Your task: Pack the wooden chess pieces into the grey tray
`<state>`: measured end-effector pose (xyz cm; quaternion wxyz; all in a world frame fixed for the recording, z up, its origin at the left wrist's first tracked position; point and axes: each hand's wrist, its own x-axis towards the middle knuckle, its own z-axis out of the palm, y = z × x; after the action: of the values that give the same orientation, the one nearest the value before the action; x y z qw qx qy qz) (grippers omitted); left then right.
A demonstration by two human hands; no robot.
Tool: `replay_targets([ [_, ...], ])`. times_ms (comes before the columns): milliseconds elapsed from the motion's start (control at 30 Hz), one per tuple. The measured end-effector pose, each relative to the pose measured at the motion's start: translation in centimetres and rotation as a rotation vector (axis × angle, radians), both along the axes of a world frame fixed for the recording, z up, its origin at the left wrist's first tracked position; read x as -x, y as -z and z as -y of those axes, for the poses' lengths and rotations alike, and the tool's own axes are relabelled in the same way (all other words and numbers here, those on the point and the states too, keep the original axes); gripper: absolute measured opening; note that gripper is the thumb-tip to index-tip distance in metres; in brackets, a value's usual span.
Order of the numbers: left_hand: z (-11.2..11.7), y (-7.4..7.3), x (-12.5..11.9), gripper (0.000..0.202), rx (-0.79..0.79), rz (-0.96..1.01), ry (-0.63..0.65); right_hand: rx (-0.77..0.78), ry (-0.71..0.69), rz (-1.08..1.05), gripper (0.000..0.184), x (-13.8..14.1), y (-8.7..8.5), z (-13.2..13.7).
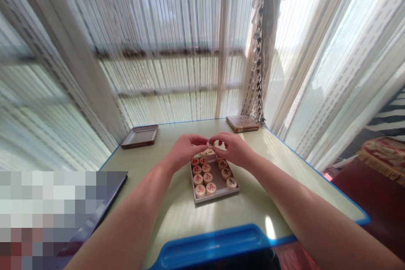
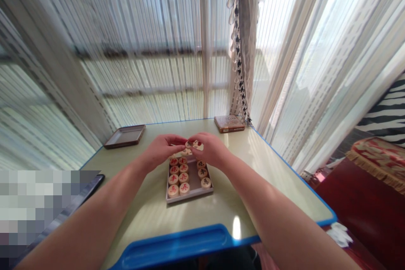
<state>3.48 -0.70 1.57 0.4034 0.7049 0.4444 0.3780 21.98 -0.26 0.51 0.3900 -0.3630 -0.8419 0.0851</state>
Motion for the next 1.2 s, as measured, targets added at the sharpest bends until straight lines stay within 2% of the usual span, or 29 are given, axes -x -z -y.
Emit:
replay_targets([
  [167,0.1,-0.2,-0.1,0.03,0.022,-0.013,0.002,0.028,0.027,0.04,0.018,0.0,-0.4,0.4],
  [367,-0.4,0.3,0.3,0.028,-0.089,-0.145,-0.148,0.073,0.079,0.169,0.018,-0.2,-0.5,0.5],
  [500,-0.3,0.3,0.1,0.027,-0.151,-0.297,-0.139,0.09,0.073,0.275,0.017,-0.2,-0.6,0.6],
  [633,0.0,0.3,-0.3,0.029,-0.159,-0.367,-0.128,0.096,0.062,0.362,0.02,0.2,-0.6,0.8],
  [833,0.2,0.2,-0.6,0.031,-0.174,-0.383,-0.126,0.105,0.064,0.485,0.021,0.7,-0.7,1.1],
  [1200,0.5,-0.1,-0.8,0.033,-0.181,-0.377,-0.101,0.161,0.099,0.538,0.01,1.1,-0.7,1.2],
])
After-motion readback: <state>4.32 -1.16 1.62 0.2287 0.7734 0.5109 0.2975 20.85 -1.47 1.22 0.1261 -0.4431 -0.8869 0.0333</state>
